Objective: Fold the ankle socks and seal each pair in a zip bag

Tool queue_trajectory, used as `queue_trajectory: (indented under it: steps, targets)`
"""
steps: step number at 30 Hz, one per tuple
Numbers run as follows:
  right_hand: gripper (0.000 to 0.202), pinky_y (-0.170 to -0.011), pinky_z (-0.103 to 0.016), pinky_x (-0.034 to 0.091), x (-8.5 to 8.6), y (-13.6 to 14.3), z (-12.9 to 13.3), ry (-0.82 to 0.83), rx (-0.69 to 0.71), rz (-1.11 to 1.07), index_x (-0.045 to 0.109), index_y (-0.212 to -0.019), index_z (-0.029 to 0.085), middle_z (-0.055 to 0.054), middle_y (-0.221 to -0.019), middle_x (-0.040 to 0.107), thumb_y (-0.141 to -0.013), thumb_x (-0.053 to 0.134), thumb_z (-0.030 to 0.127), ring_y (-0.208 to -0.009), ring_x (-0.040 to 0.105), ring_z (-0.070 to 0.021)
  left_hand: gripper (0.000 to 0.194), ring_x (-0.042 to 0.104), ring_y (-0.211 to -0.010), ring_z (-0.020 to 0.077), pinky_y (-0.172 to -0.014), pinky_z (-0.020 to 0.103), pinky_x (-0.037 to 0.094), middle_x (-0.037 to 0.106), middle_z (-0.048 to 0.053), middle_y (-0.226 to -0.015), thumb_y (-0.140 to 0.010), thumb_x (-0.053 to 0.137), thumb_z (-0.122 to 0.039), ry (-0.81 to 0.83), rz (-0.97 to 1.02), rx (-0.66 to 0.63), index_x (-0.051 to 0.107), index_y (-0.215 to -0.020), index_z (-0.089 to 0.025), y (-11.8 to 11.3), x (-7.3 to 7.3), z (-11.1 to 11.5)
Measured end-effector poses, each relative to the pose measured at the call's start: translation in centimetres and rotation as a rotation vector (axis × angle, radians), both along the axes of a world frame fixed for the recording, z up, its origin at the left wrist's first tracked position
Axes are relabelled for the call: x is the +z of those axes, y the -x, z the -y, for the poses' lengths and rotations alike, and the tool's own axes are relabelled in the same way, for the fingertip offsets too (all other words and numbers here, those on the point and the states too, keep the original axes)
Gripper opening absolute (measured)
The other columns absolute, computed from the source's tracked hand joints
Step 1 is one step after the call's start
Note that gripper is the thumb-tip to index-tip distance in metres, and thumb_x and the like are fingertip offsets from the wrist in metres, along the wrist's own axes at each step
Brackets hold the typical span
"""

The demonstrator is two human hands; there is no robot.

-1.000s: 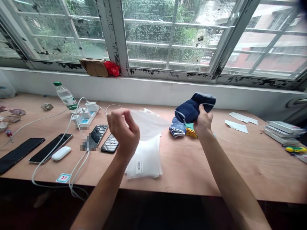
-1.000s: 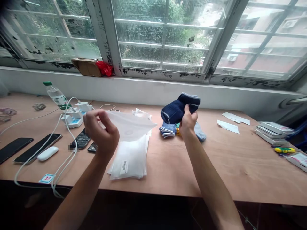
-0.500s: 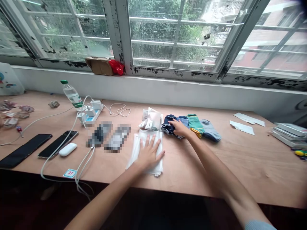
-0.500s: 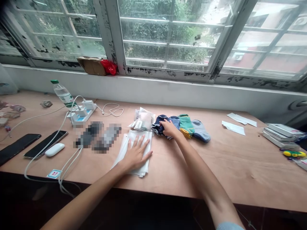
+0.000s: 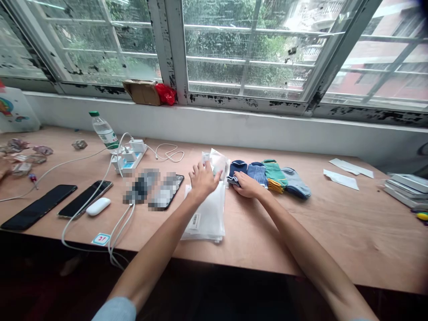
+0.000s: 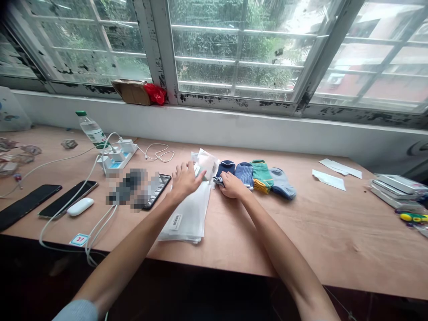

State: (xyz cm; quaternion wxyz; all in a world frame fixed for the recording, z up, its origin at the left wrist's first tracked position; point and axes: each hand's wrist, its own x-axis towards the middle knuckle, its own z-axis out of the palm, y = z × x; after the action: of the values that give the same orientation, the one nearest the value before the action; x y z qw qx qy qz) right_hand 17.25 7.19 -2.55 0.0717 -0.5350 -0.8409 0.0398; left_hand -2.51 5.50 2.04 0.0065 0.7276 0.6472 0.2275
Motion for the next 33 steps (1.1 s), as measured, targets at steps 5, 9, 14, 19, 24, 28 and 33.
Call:
queue_trajectory:
  steps: [5, 9, 14, 19, 24, 28, 33]
  targets:
    - [0.042, -0.104, -0.047, 0.036, -0.7, -0.5, 0.2, -0.031, -0.064, 0.028, 0.045, -0.129, 0.011, -0.020, -0.142, 0.046, -0.092, 0.042, 0.031, -0.130, 0.043, -0.0352, 0.048, 0.057, -0.111, 0.0366, -0.091, 0.048, 0.043, 0.064, 0.024, -0.112, -0.085, 0.057, -0.032, 0.240, 0.115, -0.055, 0.047, -0.126, -0.008, -0.2, -0.2, -5.7]
    - [0.053, -0.108, -0.048, 0.033, -0.2, -1.0, 0.5, 0.047, -0.078, -0.096, 0.046, -0.132, 0.014, -0.018, -0.142, 0.047, -0.086, 0.056, 0.037, -0.133, 0.041, -0.0344, 0.020, 0.063, -0.100, 0.0283, -0.084, 0.036, 0.046, 0.067, 0.018, -0.104, -0.089, 0.044, -0.019, 0.189, 0.229, -0.117, 0.060, -0.101, -0.014, 0.8, -0.5, -7.1]
    - [0.067, -0.105, -0.042, 0.041, 2.5, -1.2, -0.1, 0.216, -0.100, -0.807, 0.050, -0.132, 0.019, -0.013, -0.139, 0.053, -0.080, 0.058, 0.061, -0.128, 0.049, -0.0286, 0.018, 0.062, -0.085, 0.0207, -0.076, 0.031, 0.046, 0.065, 0.010, -0.092, -0.095, 0.036, -0.024, -0.232, 0.576, -0.213, 0.053, -0.096, -0.018, 0.9, 0.9, -4.2]
    - [0.059, -0.077, -0.037, 0.055, 5.1, -0.2, -0.3, 0.229, -0.173, -1.322, 0.063, -0.105, 0.016, -0.010, -0.093, 0.071, -0.080, 0.052, 0.068, -0.091, 0.067, -0.0262, 0.015, 0.061, -0.088, 0.0169, -0.077, 0.030, 0.047, 0.062, 0.006, -0.096, -0.093, 0.048, -0.034, -0.212, 0.729, -0.473, 0.047, -0.101, -0.021, -0.9, 0.4, 0.9]
    - [0.035, -0.058, -0.027, 0.049, 7.8, -1.1, 3.0, 0.092, -0.027, -0.922, 0.061, -0.075, 0.018, -0.001, -0.068, 0.063, -0.083, 0.058, 0.052, -0.065, 0.060, -0.0170, 0.046, 0.050, -0.117, 0.0232, -0.090, 0.035, 0.044, 0.050, 0.015, -0.125, -0.088, 0.058, -0.046, -0.403, 0.795, -0.231, 0.040, -0.120, -0.018, -0.8, 1.2, 1.7]
    - [0.027, -0.054, -0.026, 0.046, 9.7, -1.7, 5.4, 0.146, 0.093, -0.592, 0.065, -0.080, 0.020, 0.000, -0.070, 0.064, -0.088, 0.052, 0.043, -0.063, 0.060, -0.0164, 0.029, 0.058, -0.080, 0.0163, -0.069, 0.028, 0.044, 0.061, 0.004, -0.085, -0.097, 0.040, -0.045, -0.256, 0.678, -0.471, 0.053, -0.096, -0.020, 0.0, 2.9, 0.3]
    - [0.027, -0.066, -0.030, 0.051, 10.9, -0.1, 6.2, 0.069, 0.100, -0.639, 0.063, -0.102, 0.022, -0.003, -0.086, 0.068, -0.089, 0.053, 0.044, -0.076, 0.064, -0.0192, 0.036, 0.046, -0.056, 0.0116, -0.056, 0.025, 0.036, 0.049, -0.002, -0.062, -0.099, 0.033, -0.041, -0.249, 0.688, -0.554, 0.047, -0.074, -0.020, -1.0, 2.6, 0.9]
